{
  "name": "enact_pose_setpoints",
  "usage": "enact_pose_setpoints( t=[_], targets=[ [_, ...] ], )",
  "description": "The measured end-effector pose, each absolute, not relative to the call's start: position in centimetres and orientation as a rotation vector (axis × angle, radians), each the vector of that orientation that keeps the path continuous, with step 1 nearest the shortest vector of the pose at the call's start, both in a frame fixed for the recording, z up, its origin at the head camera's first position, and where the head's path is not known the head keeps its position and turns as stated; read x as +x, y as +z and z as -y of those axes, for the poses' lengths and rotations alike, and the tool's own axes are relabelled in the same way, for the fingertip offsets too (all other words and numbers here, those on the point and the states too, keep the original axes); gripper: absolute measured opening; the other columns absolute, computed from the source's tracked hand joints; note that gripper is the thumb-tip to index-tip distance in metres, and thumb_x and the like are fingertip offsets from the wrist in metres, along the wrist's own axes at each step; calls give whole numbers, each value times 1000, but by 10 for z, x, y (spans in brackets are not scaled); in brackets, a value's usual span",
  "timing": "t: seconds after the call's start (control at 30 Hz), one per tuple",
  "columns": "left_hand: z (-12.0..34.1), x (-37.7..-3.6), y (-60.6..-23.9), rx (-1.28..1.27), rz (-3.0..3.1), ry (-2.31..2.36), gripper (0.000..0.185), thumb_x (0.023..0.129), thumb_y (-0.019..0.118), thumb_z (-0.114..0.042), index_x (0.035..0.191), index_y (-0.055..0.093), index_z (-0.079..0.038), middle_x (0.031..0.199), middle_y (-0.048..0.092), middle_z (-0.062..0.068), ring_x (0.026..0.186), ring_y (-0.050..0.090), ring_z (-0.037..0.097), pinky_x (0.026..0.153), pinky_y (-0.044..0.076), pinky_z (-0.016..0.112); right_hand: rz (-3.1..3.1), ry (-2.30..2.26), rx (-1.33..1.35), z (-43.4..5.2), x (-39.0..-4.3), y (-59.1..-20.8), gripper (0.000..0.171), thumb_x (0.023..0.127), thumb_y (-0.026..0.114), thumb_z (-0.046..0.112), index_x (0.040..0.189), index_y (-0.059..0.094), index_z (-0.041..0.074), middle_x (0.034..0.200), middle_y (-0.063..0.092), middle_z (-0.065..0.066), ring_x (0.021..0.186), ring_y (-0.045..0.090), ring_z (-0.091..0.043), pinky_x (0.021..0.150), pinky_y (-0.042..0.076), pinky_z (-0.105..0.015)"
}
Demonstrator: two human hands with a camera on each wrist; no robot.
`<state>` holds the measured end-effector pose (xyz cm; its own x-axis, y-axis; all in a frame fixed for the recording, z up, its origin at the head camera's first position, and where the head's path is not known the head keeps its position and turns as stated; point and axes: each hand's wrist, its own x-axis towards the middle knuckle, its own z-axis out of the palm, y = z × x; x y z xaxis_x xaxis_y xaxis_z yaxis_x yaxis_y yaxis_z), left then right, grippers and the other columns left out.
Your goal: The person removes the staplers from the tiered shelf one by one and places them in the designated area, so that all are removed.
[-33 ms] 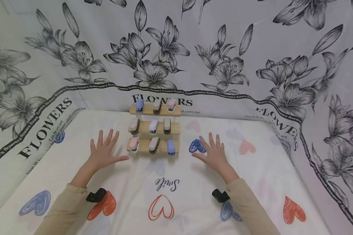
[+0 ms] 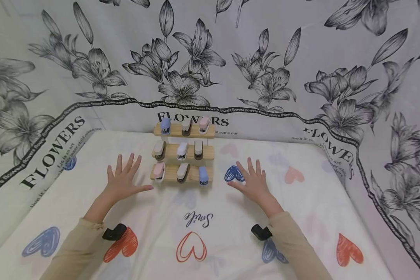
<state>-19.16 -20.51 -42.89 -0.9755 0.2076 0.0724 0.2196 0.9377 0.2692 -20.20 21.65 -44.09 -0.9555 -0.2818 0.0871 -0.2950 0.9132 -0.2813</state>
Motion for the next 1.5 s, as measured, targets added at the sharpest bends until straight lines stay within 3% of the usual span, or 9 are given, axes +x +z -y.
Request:
enact_pose_setpoints(
  t=[0.17, 0.37, 0.63, 0.9, 1.2, 1.37, 1.5],
  targets=[
    [203, -195, -430, -356, 3055, -441, 114, 63, 53, -77, 144, 8, -11, 147, 4, 18, 127, -22, 34, 91, -10, 65, 3021, 518, 464, -213, -200, -440, 75, 82, 54, 53, 139, 32, 9, 141, 17, -26, 127, 5, -47, 94, 12, -64],
    [204, -201, -433, -437, 3006, -654, 122, 57, 67, -68, 143, 8, -5, 144, 17, 20, 129, -9, 39, 92, -1, 65, 2914, 938, 571, -196, -196, -427, 58, 84, 59, 41, 128, 47, 6, 130, 44, -15, 121, 33, -34, 98, 24, -50],
    [198, -204, -459, -493, 2904, -1035, 90, 67, 77, -36, 135, 33, 2, 128, 40, 27, 118, 29, 44, 89, 25, 62, 2718, 1284, 767, -159, -202, -432, 58, 78, 69, 32, 126, 49, 7, 126, 49, -6, 117, 40, -23, 94, 33, -42],
    [193, -198, -472, -512, 2750, -1365, 70, 72, 74, -24, 129, 43, 2, 128, 43, 25, 116, 37, 42, 89, 32, 58, 2652, 1346, 829, -135, -201, -448, 61, 71, 76, 31, 123, 53, 8, 125, 51, -4, 113, 41, -21, 91, 35, -42],
    [190, -201, -483, -402, 2652, -1573, 65, 80, 68, -16, 134, 36, 2, 125, 45, 26, 100, 51, 36, 80, 44, 46, 2683, 1501, 771, -135, -213, -457, 61, 74, 74, 20, 128, 48, 9, 117, 52, -5, 101, 40, -25, 80, 38, -42],
    [185, -203, -486, -435, 2587, -1623, 62, 83, 64, -12, 135, 33, 3, 131, 39, 25, 104, 47, 37, 83, 42, 47, 2693, 1649, 604, -141, -215, -457, 61, 72, 76, 18, 127, 50, 11, 116, 50, -4, 95, 41, -22, 77, 36, -34],
    [182, -206, -486, -382, 2587, -1668, 63, 84, 63, -16, 137, 31, -2, 136, 33, 22, 108, 44, 38, 86, 39, 49, 2666, 1688, 580, -146, -209, -438, 58, 74, 74, 10, 125, 48, 2, 114, 51, -10, 90, 41, -30, 70, 34, -32]
  ],
)
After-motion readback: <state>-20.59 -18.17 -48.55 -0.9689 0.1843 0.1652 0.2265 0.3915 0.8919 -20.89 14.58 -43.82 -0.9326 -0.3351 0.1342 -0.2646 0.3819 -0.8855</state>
